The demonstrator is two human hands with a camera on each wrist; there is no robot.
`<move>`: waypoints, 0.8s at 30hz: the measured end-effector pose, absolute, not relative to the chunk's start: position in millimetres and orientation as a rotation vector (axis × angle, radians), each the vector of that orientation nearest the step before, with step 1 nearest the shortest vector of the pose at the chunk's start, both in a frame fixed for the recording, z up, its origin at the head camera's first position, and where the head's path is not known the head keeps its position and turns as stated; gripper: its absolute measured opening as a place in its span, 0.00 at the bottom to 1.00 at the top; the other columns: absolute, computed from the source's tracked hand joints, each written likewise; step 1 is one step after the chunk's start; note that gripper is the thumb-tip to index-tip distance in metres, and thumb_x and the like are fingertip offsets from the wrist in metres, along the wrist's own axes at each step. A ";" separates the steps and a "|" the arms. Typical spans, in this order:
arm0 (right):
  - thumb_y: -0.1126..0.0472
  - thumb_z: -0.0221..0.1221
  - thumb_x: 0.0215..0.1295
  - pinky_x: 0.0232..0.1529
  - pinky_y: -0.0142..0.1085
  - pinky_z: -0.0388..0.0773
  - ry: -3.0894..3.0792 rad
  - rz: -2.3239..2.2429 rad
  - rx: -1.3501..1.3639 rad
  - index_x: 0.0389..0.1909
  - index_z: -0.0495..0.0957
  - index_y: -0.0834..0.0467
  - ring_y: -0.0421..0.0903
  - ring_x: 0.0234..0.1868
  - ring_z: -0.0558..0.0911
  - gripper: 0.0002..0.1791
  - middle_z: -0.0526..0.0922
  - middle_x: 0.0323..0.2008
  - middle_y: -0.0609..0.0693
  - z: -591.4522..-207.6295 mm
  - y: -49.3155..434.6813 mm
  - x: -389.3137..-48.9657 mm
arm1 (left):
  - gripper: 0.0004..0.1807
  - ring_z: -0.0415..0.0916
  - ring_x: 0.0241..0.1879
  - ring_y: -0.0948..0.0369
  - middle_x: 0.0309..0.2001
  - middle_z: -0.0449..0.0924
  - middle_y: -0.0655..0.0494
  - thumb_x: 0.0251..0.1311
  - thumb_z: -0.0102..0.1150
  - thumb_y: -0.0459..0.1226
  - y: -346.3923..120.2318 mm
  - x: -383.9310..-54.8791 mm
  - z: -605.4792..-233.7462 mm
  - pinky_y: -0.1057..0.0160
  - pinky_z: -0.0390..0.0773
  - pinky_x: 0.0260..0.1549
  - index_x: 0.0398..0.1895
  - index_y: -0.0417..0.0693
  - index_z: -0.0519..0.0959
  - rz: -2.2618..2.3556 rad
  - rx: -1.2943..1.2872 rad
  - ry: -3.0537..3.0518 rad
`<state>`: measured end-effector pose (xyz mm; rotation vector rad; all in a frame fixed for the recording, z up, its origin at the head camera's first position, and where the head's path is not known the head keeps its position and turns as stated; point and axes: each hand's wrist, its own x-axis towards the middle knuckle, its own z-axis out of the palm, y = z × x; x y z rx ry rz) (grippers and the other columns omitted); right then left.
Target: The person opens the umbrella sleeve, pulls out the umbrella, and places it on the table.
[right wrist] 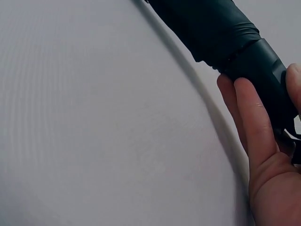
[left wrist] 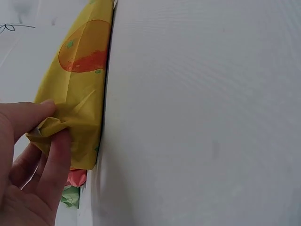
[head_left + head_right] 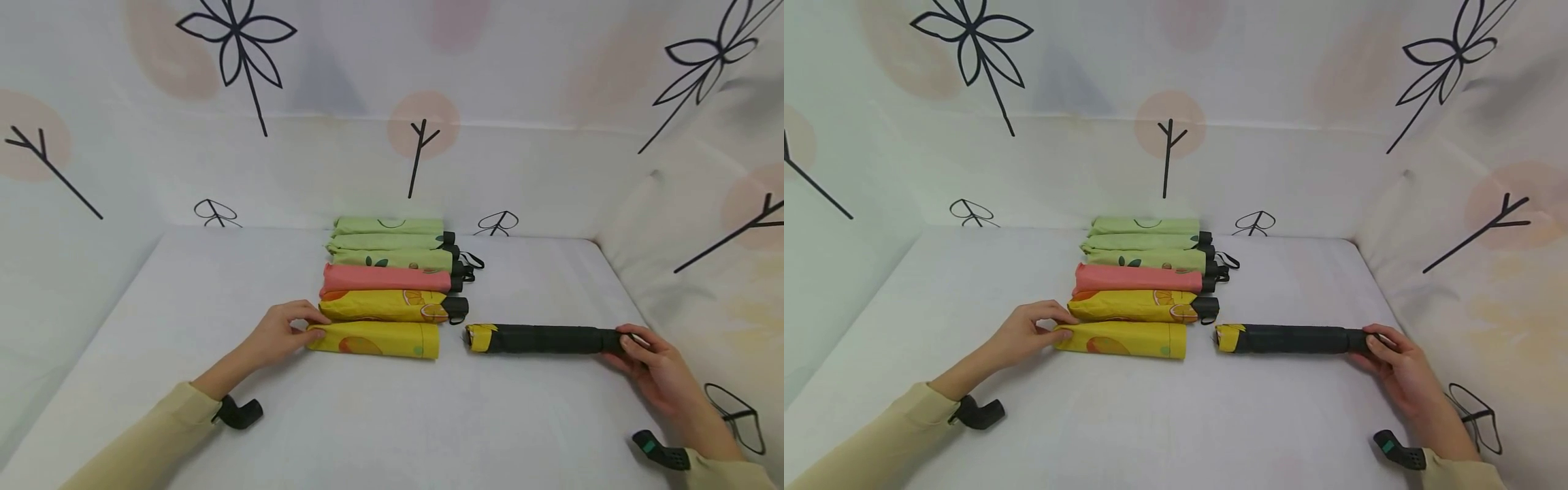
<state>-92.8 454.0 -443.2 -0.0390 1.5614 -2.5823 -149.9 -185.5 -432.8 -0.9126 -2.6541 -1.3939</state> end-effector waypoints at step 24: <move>0.73 0.63 0.65 0.37 0.21 0.73 2.468 -1.870 0.101 0.53 0.84 0.58 0.26 0.45 0.75 0.17 0.83 0.45 0.29 -435.3 461.2 -92.5 | 0.09 0.77 0.40 0.61 0.38 0.81 0.62 0.58 0.71 0.33 -175.7 -148.1 -436.8 0.64 0.81 0.32 0.41 0.54 0.87 -1.488 -0.864 -2.623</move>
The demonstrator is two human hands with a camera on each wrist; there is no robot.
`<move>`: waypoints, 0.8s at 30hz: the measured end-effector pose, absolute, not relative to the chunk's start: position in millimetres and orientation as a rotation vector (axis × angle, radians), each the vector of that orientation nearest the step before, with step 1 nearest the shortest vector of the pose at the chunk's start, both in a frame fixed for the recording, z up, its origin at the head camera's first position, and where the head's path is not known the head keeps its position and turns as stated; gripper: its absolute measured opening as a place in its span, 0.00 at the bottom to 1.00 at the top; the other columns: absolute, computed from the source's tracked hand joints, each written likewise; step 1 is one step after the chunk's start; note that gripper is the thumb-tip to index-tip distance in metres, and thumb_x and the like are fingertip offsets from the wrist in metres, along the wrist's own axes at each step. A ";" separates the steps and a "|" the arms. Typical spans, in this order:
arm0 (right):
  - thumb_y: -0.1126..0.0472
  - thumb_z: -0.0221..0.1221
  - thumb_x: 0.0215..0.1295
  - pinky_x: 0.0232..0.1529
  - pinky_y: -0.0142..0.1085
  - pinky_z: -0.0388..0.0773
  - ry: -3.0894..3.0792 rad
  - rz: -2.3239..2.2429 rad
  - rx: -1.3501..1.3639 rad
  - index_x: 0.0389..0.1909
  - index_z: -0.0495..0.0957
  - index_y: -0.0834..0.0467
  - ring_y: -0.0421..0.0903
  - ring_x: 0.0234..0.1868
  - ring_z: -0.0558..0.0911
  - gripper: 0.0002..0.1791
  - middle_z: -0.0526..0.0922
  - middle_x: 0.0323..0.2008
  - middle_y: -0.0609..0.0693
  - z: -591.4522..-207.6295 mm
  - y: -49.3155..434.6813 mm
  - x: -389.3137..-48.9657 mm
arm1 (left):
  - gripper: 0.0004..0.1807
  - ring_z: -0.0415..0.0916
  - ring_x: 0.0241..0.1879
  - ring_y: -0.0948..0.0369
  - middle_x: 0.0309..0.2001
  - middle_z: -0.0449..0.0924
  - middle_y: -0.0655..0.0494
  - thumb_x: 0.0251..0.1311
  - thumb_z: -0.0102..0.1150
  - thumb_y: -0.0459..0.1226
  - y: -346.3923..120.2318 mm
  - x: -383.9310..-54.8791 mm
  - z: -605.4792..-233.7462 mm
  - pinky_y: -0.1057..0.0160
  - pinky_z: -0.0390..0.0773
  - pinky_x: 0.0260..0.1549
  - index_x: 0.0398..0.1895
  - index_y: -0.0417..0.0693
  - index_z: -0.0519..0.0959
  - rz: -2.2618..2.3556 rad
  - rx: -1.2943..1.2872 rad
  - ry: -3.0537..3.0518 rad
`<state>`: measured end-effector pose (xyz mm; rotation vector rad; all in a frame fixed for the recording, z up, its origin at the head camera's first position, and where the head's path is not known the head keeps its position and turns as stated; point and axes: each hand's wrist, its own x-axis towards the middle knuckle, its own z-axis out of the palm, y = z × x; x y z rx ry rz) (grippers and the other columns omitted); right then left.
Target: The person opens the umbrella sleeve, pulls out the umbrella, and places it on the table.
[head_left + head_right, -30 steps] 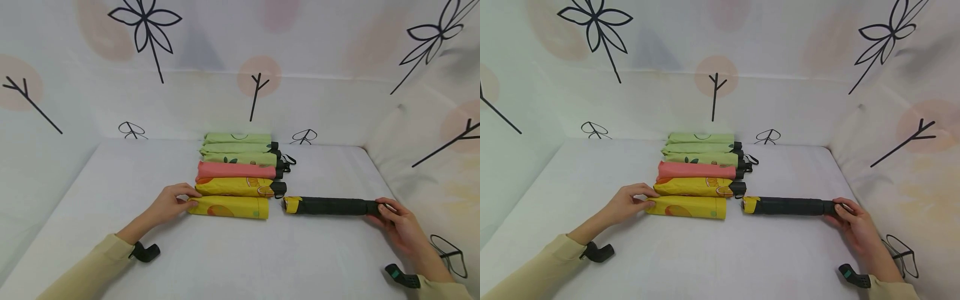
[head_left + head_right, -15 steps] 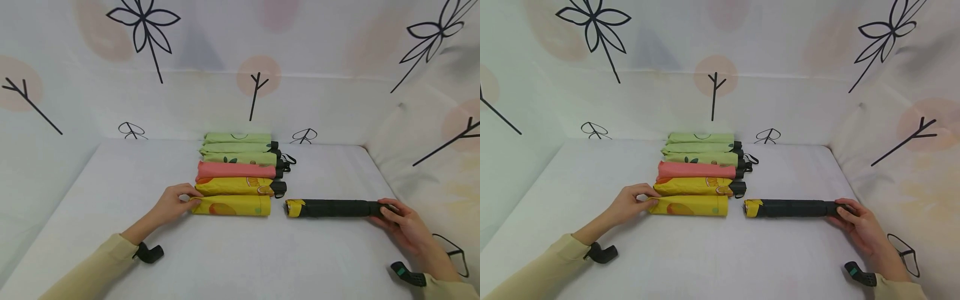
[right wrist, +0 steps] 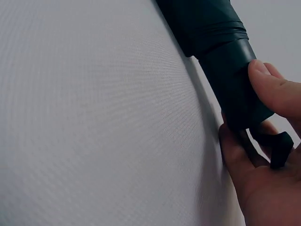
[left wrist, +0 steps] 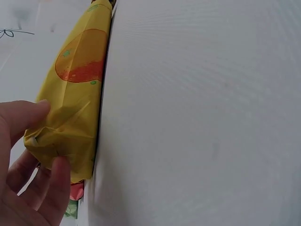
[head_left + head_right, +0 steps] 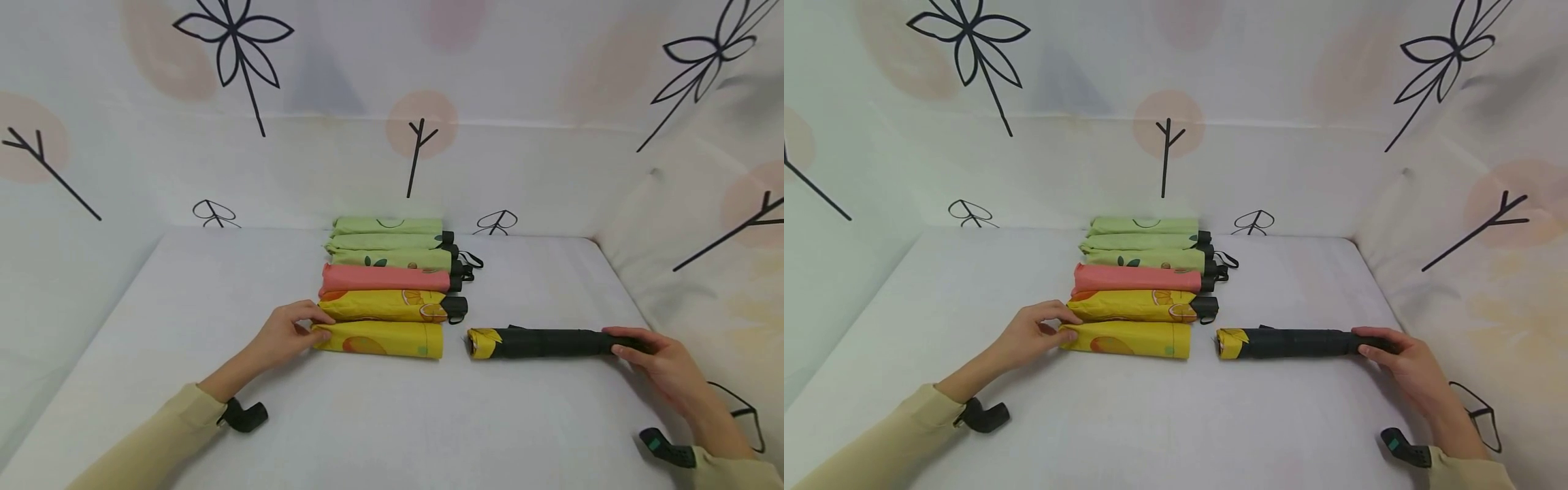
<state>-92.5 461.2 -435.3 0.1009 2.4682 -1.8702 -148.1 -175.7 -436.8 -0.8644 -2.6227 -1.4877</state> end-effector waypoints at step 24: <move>0.48 0.61 0.71 0.39 0.16 0.63 2.860 -1.304 0.240 0.63 0.76 0.61 0.21 0.52 0.66 0.27 0.75 0.46 0.19 -420.5 455.5 -90.5 | 0.09 0.77 0.41 0.55 0.43 0.84 0.53 0.58 0.70 0.30 -185.0 -149.0 -422.6 0.63 0.81 0.34 0.43 0.45 0.87 -1.441 -0.830 -2.620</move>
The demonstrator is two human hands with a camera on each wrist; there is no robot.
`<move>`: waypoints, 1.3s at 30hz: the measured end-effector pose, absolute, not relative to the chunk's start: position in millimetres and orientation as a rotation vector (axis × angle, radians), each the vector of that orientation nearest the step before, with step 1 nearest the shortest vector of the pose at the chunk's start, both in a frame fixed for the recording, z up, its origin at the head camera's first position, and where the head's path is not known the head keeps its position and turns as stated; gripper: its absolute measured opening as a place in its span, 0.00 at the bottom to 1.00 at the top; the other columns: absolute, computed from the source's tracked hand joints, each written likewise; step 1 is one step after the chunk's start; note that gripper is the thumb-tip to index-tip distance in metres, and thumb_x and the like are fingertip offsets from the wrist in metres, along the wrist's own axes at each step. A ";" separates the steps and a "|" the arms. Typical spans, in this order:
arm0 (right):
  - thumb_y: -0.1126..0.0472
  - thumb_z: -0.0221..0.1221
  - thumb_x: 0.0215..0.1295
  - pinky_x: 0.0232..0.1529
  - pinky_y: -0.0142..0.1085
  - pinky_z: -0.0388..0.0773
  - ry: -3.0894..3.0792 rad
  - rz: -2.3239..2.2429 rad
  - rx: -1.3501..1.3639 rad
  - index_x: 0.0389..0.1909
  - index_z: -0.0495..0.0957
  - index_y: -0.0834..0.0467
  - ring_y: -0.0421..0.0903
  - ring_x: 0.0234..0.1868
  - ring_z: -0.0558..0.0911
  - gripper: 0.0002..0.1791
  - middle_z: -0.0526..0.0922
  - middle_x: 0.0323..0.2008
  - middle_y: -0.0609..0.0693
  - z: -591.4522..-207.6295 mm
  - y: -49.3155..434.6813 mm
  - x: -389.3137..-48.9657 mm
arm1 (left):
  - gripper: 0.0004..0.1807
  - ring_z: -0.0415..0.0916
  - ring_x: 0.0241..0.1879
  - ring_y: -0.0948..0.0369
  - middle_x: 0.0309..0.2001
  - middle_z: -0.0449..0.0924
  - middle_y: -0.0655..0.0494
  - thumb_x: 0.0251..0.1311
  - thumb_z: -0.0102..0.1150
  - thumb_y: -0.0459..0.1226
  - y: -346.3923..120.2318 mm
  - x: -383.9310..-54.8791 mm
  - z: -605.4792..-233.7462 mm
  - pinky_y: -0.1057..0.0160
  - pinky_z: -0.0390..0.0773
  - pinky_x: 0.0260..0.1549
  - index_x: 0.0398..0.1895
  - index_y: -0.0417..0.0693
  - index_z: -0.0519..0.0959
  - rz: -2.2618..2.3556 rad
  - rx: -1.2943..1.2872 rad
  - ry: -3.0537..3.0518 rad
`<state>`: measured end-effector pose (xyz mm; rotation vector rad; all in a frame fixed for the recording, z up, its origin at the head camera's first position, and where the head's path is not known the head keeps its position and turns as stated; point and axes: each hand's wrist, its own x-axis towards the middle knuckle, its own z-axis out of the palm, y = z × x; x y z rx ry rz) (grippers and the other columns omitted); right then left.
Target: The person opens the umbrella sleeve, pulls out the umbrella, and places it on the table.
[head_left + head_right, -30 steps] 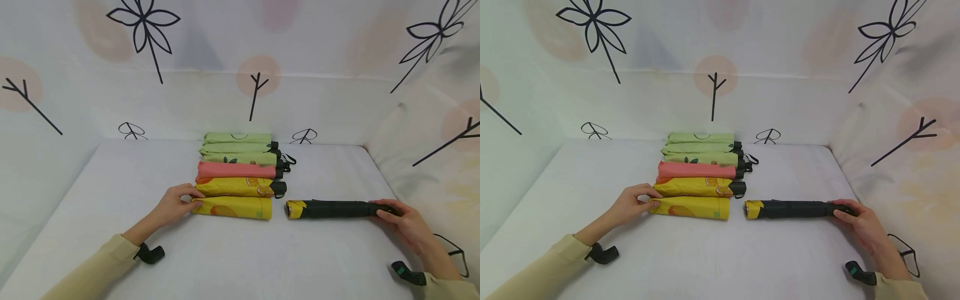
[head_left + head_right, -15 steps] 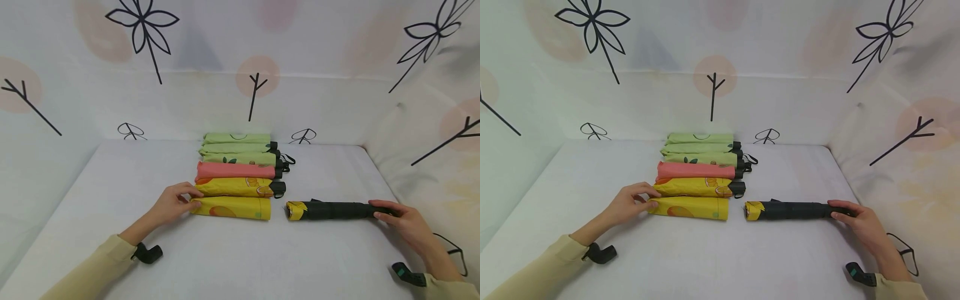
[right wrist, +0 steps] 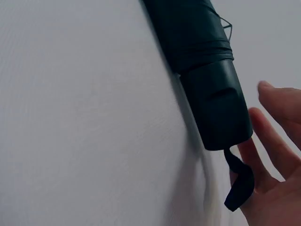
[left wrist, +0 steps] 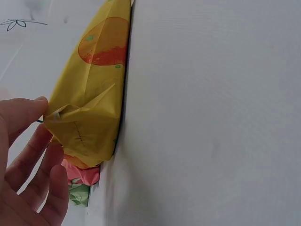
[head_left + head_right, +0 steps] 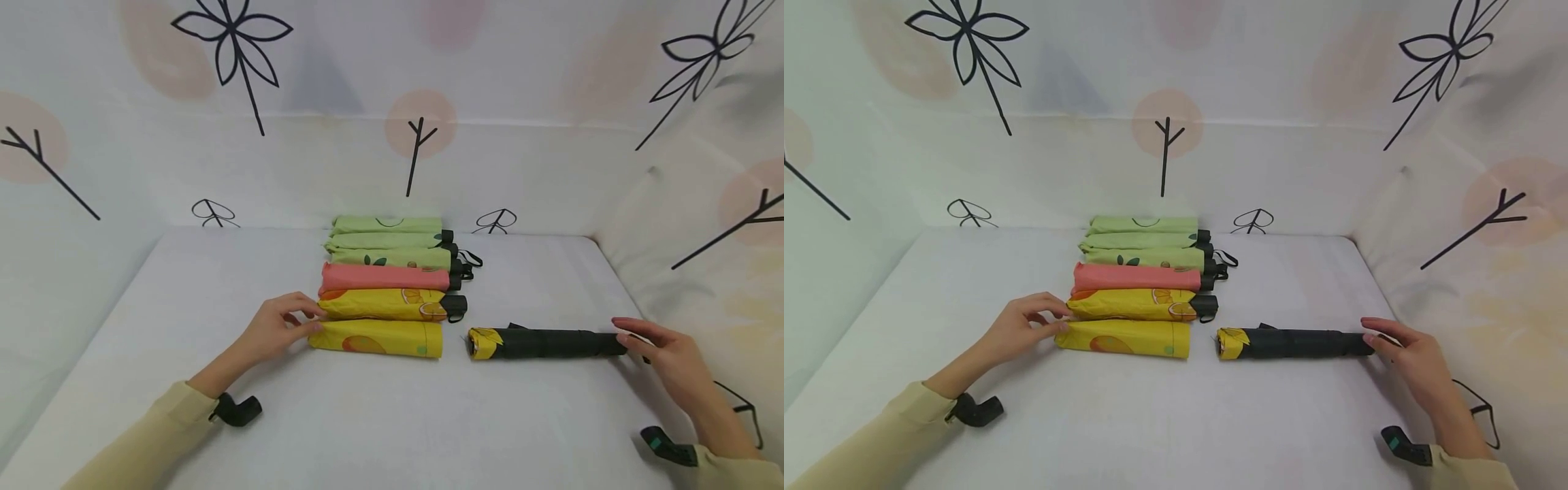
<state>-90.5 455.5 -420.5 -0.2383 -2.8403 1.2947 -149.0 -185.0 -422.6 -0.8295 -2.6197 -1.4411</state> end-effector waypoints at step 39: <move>0.64 0.60 0.71 0.60 0.39 0.74 -2.699 1.171 0.293 0.56 0.80 0.62 0.47 0.57 0.76 0.15 0.83 0.51 0.57 -396.6 299.5 -151.2 | 0.14 0.75 0.52 0.55 0.53 0.82 0.59 0.65 0.66 0.38 -173.3 -196.6 -413.7 0.52 0.78 0.50 0.53 0.53 0.85 -1.568 -0.863 -2.697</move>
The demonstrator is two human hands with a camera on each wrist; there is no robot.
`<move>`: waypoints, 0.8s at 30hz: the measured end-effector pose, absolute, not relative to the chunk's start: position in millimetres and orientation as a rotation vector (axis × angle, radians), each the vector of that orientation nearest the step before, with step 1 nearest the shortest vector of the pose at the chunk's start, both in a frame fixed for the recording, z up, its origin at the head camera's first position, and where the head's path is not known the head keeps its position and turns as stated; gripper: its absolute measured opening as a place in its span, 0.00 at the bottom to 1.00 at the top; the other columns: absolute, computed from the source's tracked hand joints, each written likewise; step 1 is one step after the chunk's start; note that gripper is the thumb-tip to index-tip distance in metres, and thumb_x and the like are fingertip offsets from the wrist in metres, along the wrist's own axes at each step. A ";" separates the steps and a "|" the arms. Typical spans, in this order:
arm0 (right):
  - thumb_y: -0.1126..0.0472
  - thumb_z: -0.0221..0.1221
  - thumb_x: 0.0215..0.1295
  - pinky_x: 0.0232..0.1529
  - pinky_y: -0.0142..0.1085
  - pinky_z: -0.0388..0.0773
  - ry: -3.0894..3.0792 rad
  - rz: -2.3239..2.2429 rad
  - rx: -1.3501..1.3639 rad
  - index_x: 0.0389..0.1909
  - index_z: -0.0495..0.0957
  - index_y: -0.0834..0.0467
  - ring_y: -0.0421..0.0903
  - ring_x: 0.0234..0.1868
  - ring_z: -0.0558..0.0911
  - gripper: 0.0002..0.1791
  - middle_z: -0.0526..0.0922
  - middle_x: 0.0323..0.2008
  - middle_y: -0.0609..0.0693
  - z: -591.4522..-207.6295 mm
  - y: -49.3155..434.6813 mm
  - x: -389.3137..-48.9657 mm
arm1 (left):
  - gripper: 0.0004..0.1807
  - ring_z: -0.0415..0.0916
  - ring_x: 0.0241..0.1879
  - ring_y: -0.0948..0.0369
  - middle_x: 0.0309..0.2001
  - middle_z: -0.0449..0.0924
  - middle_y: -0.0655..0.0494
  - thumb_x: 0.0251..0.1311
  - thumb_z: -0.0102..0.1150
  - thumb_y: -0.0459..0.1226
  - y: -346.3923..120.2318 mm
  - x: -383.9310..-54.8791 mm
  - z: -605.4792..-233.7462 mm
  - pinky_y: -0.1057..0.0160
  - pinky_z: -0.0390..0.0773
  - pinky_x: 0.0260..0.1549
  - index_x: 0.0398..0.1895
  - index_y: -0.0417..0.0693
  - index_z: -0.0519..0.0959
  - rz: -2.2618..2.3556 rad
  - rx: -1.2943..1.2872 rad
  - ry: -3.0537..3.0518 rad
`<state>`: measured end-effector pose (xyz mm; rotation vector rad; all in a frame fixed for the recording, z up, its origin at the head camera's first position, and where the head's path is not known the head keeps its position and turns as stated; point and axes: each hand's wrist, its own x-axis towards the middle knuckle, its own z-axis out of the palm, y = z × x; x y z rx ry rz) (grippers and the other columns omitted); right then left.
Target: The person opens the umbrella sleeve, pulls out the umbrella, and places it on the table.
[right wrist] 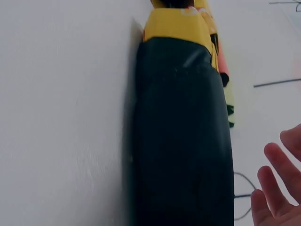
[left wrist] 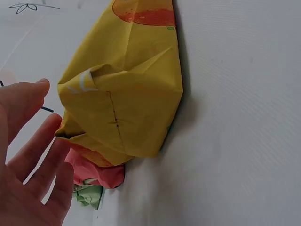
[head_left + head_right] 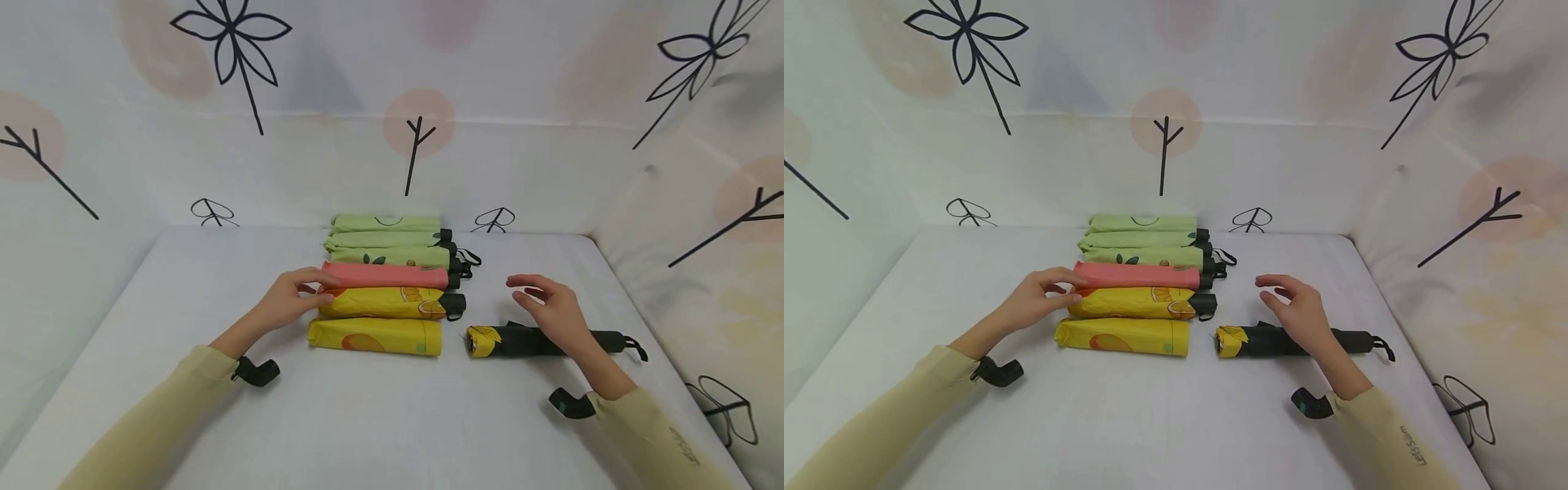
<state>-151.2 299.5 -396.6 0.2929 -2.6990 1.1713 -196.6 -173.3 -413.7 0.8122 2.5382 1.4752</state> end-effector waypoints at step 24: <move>0.65 0.59 0.71 0.59 0.53 0.74 -2.840 1.480 0.265 0.55 0.81 0.60 0.58 0.57 0.78 0.14 0.80 0.56 0.58 -411.1 230.9 -169.8 | 0.12 0.77 0.52 0.55 0.51 0.83 0.55 0.59 0.71 0.37 -162.1 -198.8 -422.5 0.54 0.79 0.49 0.47 0.49 0.87 1.416 0.783 2.563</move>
